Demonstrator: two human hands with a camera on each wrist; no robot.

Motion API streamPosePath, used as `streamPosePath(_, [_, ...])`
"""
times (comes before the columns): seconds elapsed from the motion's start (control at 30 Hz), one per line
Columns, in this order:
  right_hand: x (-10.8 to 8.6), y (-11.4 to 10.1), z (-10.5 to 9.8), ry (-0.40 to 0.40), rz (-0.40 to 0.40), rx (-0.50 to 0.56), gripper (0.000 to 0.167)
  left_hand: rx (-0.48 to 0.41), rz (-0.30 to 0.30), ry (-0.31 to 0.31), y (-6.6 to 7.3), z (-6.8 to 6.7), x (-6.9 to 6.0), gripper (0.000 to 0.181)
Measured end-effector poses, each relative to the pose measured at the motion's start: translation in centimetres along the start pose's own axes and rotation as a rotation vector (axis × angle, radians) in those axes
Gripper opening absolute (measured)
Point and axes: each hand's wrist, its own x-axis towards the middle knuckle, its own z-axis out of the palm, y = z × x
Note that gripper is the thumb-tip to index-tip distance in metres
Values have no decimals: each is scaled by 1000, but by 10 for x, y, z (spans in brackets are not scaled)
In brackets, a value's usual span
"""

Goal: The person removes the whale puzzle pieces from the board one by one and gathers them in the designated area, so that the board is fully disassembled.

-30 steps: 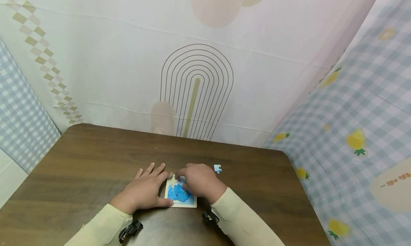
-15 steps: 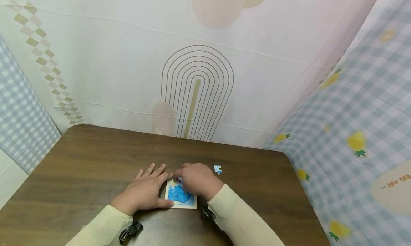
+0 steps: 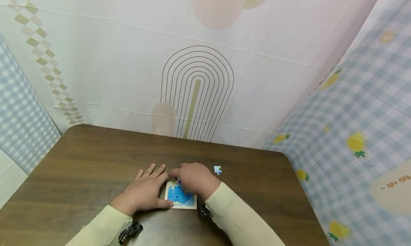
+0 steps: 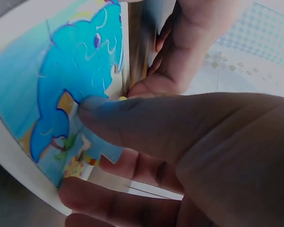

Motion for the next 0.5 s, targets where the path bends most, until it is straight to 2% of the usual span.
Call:
streamPosePath(0.27, [-14, 4, 11, 135, -39, -17, 38, -7, -4, -9, 0, 0, -1, 99])
streamPosePath(0.4, [-20, 7, 18, 195, -81, -86, 42, -8, -3, -14, -1, 0, 0, 101])
streamPosePath(0.5, [-24, 9, 25, 237, -126, -162, 39, -10, -3, -19, -1, 1, 0, 102])
